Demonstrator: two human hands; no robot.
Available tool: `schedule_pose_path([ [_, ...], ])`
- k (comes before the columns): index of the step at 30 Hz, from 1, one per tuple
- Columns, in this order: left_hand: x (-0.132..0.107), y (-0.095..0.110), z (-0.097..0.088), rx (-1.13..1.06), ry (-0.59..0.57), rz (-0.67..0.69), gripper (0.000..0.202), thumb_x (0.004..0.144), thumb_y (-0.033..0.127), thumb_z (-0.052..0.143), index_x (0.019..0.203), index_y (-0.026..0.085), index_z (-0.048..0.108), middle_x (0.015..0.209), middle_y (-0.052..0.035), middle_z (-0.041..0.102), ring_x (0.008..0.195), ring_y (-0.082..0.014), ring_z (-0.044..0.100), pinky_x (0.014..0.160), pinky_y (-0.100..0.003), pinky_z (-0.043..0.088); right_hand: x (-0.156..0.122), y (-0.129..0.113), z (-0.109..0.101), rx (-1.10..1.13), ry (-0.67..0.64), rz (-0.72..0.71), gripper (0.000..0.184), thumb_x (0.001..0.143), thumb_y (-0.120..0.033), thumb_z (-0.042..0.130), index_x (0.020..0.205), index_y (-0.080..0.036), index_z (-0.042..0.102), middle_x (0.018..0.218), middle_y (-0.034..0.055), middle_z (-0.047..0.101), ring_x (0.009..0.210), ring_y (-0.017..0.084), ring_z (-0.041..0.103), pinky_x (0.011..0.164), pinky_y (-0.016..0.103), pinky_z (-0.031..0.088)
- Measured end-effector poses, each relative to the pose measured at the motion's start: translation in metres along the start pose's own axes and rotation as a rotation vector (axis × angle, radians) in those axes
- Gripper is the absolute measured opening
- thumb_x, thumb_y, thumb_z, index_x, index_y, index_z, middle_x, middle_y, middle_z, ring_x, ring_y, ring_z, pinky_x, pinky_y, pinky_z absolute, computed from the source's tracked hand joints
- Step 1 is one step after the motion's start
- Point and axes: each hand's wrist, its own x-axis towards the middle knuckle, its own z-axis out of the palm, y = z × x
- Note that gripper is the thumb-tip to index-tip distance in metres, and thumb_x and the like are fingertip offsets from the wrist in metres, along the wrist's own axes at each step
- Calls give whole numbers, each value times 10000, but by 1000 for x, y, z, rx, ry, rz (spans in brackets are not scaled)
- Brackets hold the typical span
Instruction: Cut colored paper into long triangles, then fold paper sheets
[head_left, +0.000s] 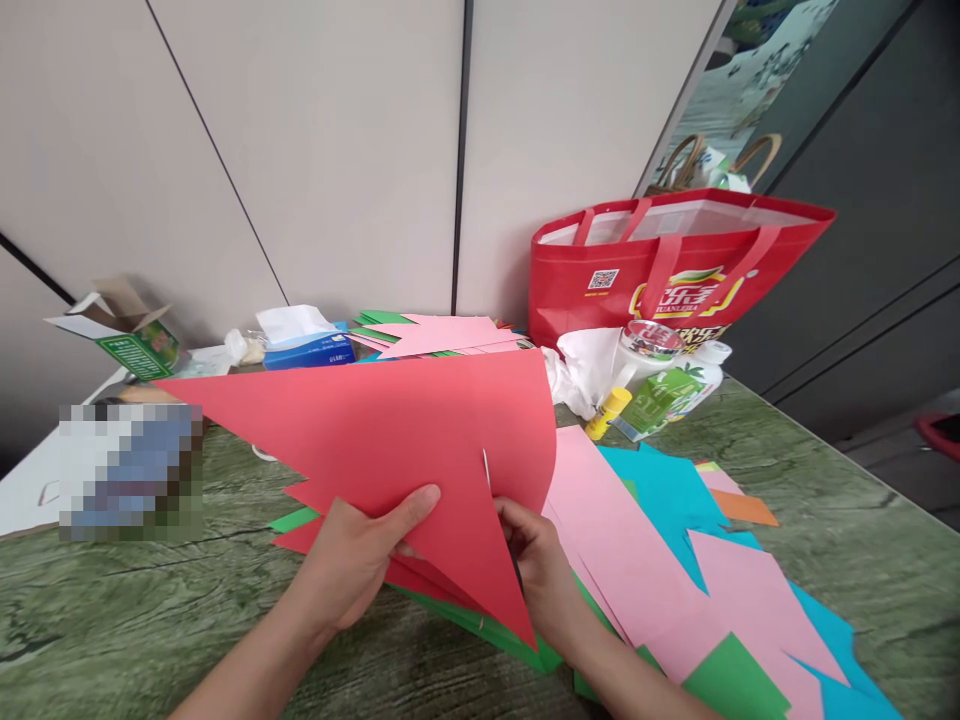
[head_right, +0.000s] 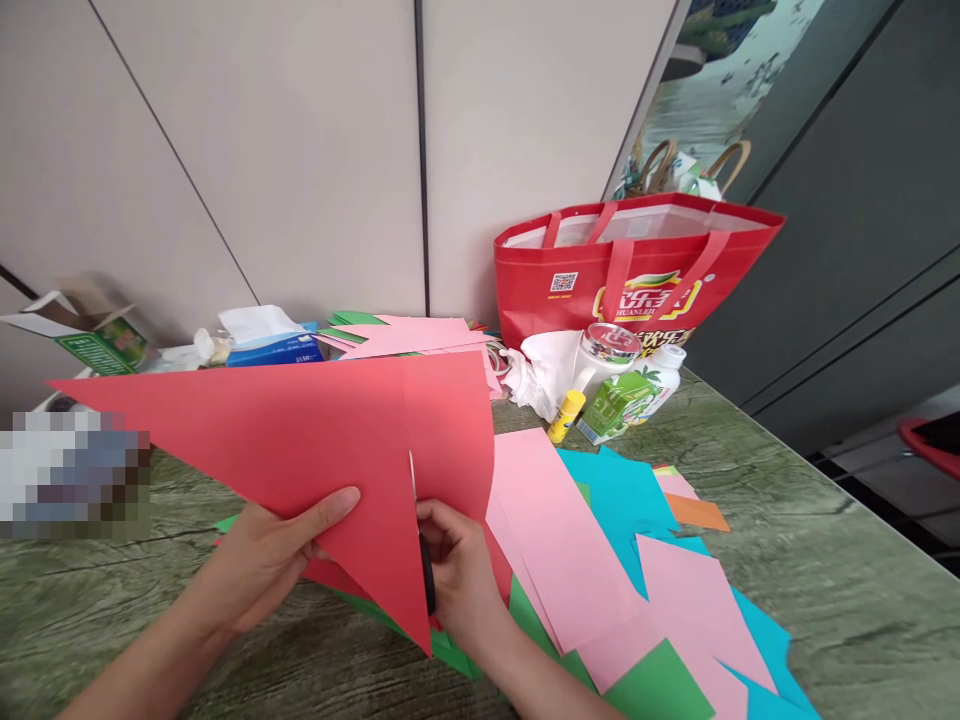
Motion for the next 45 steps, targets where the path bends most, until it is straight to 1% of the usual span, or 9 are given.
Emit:
schedule_pose_path([
  [5,0,0,0,27,-5,-17,312,540,291,763,811,172,666,889,-69,721,761,-264,663,543,-316,544,0,2,0,-44,16,-12,282,524,-381,776,704,-205,650,674,9,713,558,163,612,507,244,486],
  [11,-4,-1,1,37,-26,-57,333,555,277,756,854,165,662,937,-79,711,794,-270,664,602,-346,560,2,0,-2,4,9,-28,303,546,-305,781,793,-211,632,807,31,712,708,197,642,628,277,520],
  [14,-5,-3,2,41,-48,-86,317,577,264,747,866,175,653,881,-65,722,797,-268,663,574,-337,563,4,-1,-3,10,10,-48,309,558,-269,777,820,-216,623,835,35,707,752,206,641,647,285,523],
  [18,-6,-4,4,27,-43,-63,308,581,270,741,858,171,649,842,-62,725,765,-264,665,557,-340,563,3,-1,-4,-13,25,-49,295,560,-285,772,805,-216,622,811,30,710,717,203,645,627,283,521],
  [26,-6,-4,5,32,-55,-91,282,564,286,747,808,174,657,757,-46,723,658,-247,661,482,-340,551,2,1,-5,3,34,-40,285,550,-271,778,788,-223,630,787,13,719,684,188,647,599,262,508],
  [31,-6,-4,5,21,-45,-82,254,570,266,745,792,179,656,734,-24,716,633,-221,652,462,-322,550,2,1,-4,62,35,-13,254,550,-251,782,756,-219,637,753,1,721,644,172,647,582,251,505],
  [36,-8,-3,6,22,-65,-85,217,595,255,732,783,179,655,721,-24,714,618,-214,646,451,-316,553,1,2,-5,45,42,-22,250,546,-258,784,754,-221,649,749,1,723,628,173,646,564,251,504],
  [40,-9,-1,6,14,-56,-80,230,587,248,737,790,183,650,701,-10,707,614,-212,647,435,-313,554,1,1,-5,59,36,-20,233,564,-255,775,763,-221,659,735,-4,723,609,164,644,560,244,504],
  [45,-8,-4,5,30,-63,-92,270,577,273,743,801,160,643,686,-21,699,611,-219,649,423,-310,551,1,0,-4,51,63,-21,200,562,-248,774,730,-209,671,682,-12,721,561,148,635,521,219,495],
])
